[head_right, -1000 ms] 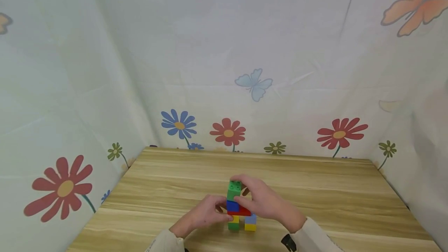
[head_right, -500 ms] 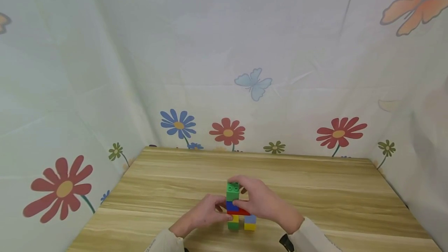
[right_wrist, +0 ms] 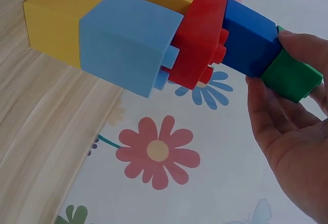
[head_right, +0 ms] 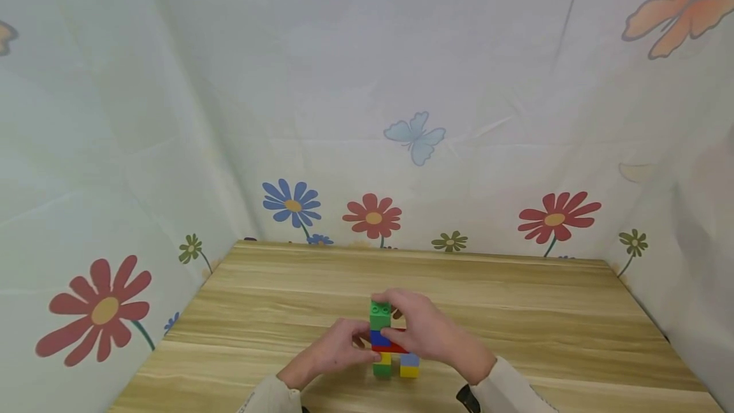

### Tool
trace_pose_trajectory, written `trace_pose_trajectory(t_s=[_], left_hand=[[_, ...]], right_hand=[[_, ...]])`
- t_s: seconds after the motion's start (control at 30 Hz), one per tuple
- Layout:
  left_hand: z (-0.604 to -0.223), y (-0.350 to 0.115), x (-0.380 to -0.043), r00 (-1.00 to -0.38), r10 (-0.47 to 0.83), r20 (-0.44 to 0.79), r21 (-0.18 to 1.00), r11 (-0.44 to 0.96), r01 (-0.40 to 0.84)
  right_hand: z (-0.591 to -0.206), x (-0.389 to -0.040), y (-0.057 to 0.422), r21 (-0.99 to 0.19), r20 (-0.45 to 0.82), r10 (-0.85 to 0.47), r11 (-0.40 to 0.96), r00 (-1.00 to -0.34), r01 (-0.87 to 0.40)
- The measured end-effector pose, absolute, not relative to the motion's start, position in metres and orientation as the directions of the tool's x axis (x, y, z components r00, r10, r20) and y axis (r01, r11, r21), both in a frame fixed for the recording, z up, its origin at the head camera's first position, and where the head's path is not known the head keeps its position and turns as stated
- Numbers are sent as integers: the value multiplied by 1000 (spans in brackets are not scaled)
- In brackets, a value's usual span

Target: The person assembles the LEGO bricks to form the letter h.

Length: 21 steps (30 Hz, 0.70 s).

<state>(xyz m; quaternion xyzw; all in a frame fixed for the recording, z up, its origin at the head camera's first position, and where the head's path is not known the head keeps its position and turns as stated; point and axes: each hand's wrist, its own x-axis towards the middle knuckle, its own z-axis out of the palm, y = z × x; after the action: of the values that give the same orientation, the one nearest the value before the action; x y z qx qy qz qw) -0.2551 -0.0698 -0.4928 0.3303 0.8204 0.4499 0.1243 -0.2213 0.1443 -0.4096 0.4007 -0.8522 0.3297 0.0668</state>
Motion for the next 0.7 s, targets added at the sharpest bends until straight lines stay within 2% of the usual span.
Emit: trace_pose_trajectory(t_s=[0.7], left_hand=[[-499,-72,-259,-748,653,117,822,359,442]], right_hand=[[-421,-225,142,-541,386,-607,461,-695,-703]])
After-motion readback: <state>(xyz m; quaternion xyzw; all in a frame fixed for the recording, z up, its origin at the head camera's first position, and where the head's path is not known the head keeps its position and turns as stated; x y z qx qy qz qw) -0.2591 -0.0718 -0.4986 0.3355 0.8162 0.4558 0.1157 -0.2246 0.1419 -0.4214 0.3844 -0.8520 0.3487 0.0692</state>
